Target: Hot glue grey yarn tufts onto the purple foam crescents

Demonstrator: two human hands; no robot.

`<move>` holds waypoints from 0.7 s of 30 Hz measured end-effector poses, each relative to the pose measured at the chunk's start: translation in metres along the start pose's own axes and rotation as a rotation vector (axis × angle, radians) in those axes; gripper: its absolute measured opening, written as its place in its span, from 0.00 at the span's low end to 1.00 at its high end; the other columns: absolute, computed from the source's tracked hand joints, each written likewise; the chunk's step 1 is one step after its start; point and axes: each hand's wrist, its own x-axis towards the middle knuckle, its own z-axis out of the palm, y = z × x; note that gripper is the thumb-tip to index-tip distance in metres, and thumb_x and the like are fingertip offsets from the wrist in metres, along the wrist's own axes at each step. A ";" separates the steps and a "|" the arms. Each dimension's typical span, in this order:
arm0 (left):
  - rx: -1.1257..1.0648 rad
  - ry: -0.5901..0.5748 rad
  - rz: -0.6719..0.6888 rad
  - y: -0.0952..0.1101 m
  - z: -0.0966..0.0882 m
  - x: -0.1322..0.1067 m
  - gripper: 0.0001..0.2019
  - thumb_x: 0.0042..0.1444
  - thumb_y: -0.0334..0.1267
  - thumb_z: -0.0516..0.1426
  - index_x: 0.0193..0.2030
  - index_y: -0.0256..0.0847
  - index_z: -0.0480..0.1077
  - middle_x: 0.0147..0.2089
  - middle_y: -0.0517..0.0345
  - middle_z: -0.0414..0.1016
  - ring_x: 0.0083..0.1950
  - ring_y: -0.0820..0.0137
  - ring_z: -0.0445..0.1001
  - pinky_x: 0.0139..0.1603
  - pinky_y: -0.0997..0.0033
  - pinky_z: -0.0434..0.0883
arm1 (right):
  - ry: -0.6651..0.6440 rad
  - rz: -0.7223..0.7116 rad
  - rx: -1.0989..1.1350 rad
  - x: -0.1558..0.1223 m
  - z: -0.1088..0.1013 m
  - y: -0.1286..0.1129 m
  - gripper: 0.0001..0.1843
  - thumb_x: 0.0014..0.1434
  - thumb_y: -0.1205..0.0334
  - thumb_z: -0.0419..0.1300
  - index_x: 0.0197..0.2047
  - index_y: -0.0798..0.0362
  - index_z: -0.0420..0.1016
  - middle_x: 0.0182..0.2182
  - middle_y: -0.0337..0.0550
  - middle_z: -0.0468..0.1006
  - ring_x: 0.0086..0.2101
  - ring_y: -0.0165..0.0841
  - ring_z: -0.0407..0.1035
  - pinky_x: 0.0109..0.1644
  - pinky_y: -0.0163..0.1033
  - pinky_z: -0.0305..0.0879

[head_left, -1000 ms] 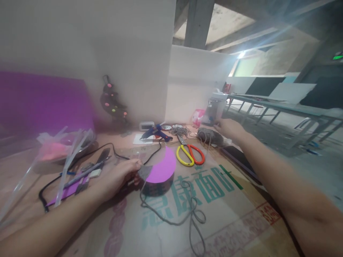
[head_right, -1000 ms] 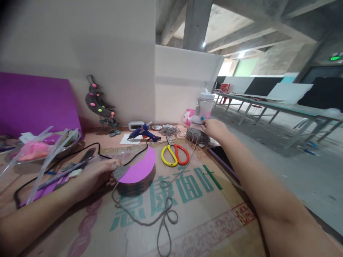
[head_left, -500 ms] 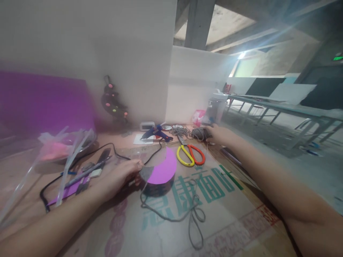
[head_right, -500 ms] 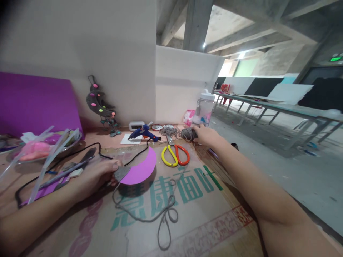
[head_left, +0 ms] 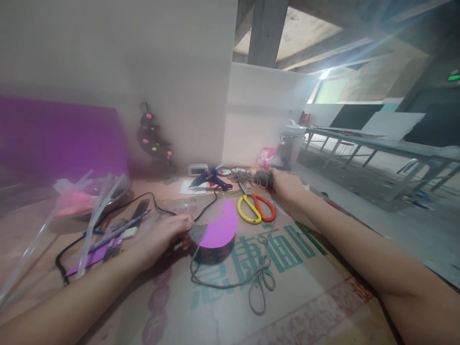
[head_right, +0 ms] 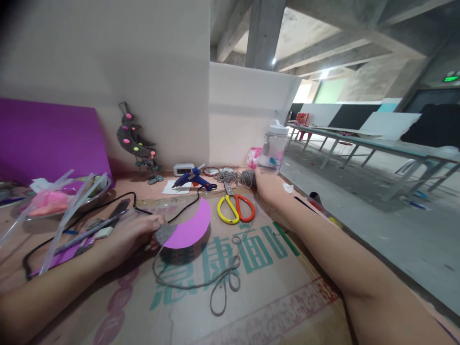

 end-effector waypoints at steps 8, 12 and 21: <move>0.055 -0.019 0.010 -0.003 -0.005 0.002 0.08 0.52 0.37 0.53 0.24 0.38 0.63 0.23 0.62 0.64 0.25 0.74 0.63 0.27 0.76 0.60 | 0.098 0.009 0.079 0.010 0.011 0.000 0.16 0.61 0.56 0.54 0.49 0.57 0.66 0.43 0.58 0.76 0.44 0.44 0.69 0.43 0.41 0.59; 0.127 -0.021 0.032 -0.005 -0.008 0.004 0.10 0.54 0.38 0.53 0.23 0.38 0.63 0.22 0.62 0.65 0.26 0.74 0.63 0.28 0.75 0.59 | 0.116 0.000 0.172 0.009 0.015 0.001 0.08 0.57 0.63 0.55 0.39 0.56 0.70 0.39 0.57 0.77 0.41 0.43 0.71 0.42 0.41 0.60; 0.041 -0.011 -0.020 0.000 -0.001 0.001 0.09 0.51 0.39 0.55 0.24 0.38 0.61 0.21 0.63 0.64 0.25 0.74 0.62 0.26 0.76 0.59 | 0.239 -0.044 0.663 0.021 -0.027 0.008 0.12 0.65 0.54 0.46 0.38 0.52 0.64 0.42 0.46 0.78 0.40 0.33 0.74 0.42 0.38 0.69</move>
